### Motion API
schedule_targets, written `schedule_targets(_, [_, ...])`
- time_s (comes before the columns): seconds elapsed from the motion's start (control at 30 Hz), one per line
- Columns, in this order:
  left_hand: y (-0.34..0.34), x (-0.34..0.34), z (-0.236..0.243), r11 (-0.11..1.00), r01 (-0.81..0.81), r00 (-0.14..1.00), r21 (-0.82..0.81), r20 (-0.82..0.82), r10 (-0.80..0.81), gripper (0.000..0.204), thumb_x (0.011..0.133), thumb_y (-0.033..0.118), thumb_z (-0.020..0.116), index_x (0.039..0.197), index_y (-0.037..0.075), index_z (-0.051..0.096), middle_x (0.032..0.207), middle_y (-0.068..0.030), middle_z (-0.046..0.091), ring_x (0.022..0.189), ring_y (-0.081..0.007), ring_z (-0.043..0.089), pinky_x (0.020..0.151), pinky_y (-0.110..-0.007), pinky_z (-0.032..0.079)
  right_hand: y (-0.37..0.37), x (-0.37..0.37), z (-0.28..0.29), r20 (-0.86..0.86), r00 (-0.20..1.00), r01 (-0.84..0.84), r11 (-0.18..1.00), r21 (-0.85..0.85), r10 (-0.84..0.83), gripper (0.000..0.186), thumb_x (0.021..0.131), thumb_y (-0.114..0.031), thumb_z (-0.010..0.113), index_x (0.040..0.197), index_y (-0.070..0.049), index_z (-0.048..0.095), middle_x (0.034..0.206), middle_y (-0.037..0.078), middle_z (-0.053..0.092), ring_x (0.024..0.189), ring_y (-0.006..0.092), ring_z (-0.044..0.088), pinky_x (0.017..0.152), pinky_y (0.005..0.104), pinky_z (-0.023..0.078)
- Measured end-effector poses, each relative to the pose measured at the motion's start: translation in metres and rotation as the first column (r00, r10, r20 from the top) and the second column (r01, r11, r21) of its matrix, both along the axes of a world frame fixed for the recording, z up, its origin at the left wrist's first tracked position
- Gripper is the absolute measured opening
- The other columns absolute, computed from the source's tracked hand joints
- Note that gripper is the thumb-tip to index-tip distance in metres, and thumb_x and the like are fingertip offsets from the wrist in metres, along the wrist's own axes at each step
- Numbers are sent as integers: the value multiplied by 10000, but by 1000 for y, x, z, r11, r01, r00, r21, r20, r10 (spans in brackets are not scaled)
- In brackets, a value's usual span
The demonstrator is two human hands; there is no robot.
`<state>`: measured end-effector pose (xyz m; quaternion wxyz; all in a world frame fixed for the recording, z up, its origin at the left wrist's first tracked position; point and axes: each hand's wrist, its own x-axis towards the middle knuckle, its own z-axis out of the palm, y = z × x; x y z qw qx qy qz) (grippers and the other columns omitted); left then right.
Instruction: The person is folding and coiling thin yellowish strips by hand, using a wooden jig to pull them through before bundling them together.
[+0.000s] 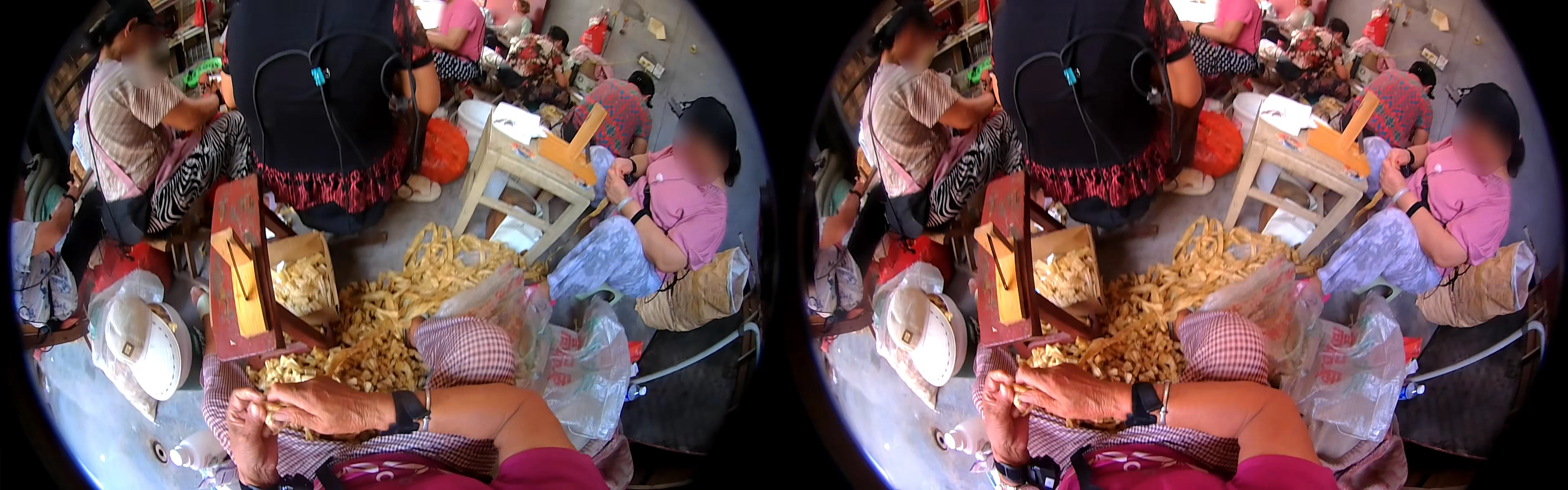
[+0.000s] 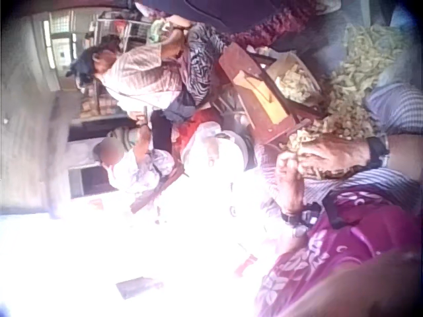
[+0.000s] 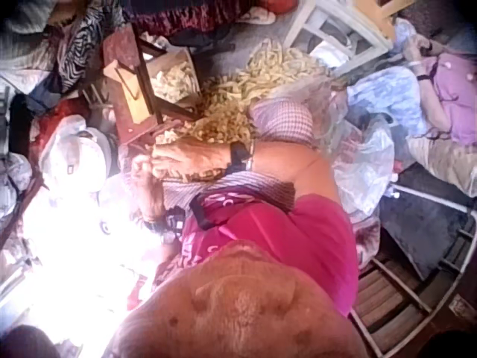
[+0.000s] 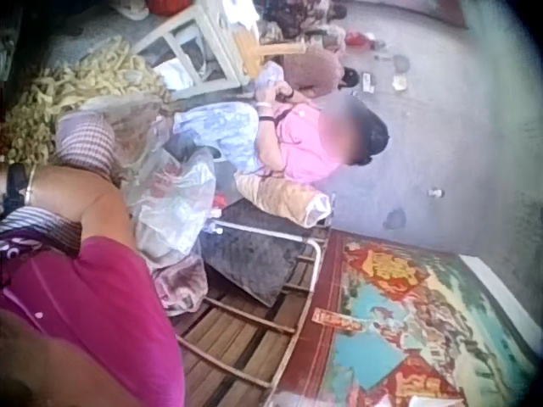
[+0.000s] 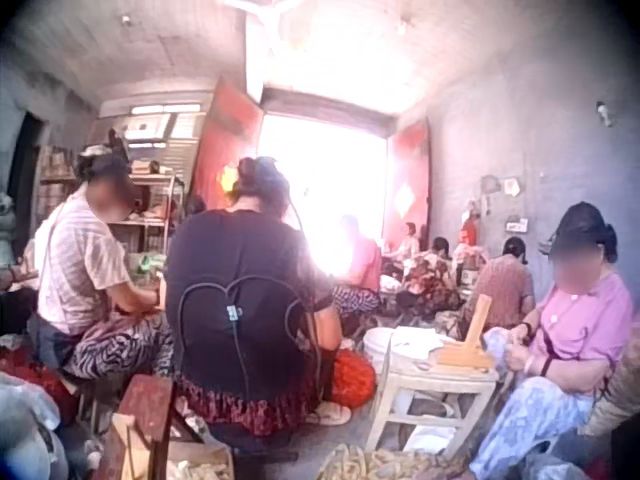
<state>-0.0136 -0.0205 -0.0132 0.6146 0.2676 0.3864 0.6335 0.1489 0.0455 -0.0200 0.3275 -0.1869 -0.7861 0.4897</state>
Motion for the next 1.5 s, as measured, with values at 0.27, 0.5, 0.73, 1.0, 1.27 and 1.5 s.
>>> schedule_targets(0.27, [-9, 12, 14, 988, 65, 857, 143, -516, 18, 382, 827, 137, 662, 1164, -17, 570, 952, -52, 561, 814, -105, 535, 690, -218, 447, 7, 6, -5, -37, 996, -89, 985, -146, 85, 325, 975, -272, 449, 1137, 5, 500, 859, 160, 608, 786, 298, 621, 675, 372, 455])
schedule_targets(0.5, [6, 25, 12, 982, 118, 801, 144, -599, -9, 501, 953, 349, 507, 1267, -41, 489, 1111, -120, 551, 906, -202, 585, 790, -294, 493, 6, 4, -7, -188, 982, -36, 955, -293, -21, 337, 979, -231, 477, 1226, -15, 398, 866, 75, 607, 721, 112, 561, 615, 265, 449])
schedule_targets(0.73, [-3, 14, -1, 986, 155, 984, 57, -96, -149, 507, 938, 417, 486, 1144, -43, 531, 1036, -183, 607, 691, -270, 626, 613, -410, 558, 7, 19, 35, -105, 991, -126, 867, -482, 86, 408, 972, -350, 470, 1184, -19, 361, 1031, 132, 616, 663, 166, 617, 588, 284, 475])
schedule_targets(1.0, [8, -4, 17, 979, 200, 950, -27, 248, -187, 409, 953, 313, 491, 1074, -73, 555, 983, -146, 551, 670, -176, 524, 638, -383, 559, 24, 34, 1, -100, 969, 208, 965, -163, -226, 383, 975, -397, 440, 1082, -34, 503, 965, 66, 585, 863, 154, 634, 717, 279, 479])
schedule_targets(1.27, [9, -12, 14, 982, 185, 961, -42, 214, -172, 415, 951, 329, 487, 1044, -67, 569, 950, -150, 578, 678, -217, 576, 674, -456, 566, 27, 46, 8, 111, 981, 170, 978, -121, -157, 300, 953, -333, 522, 952, -34, 545, 723, 46, 584, 567, 127, 512, 531, 283, 385])
schedule_targets(1.5, [11, -8, -10, 992, 66, 993, -111, 104, -55, 449, 940, 387, 503, 1101, -28, 560, 1011, -134, 583, 727, -219, 611, 706, -444, 551, 20, 34, 3, 202, 971, 17, 811, -585, 125, 243, 942, -261, 550, 1038, -39, 572, 748, 11, 579, 613, 67, 566, 475, 208, 492])
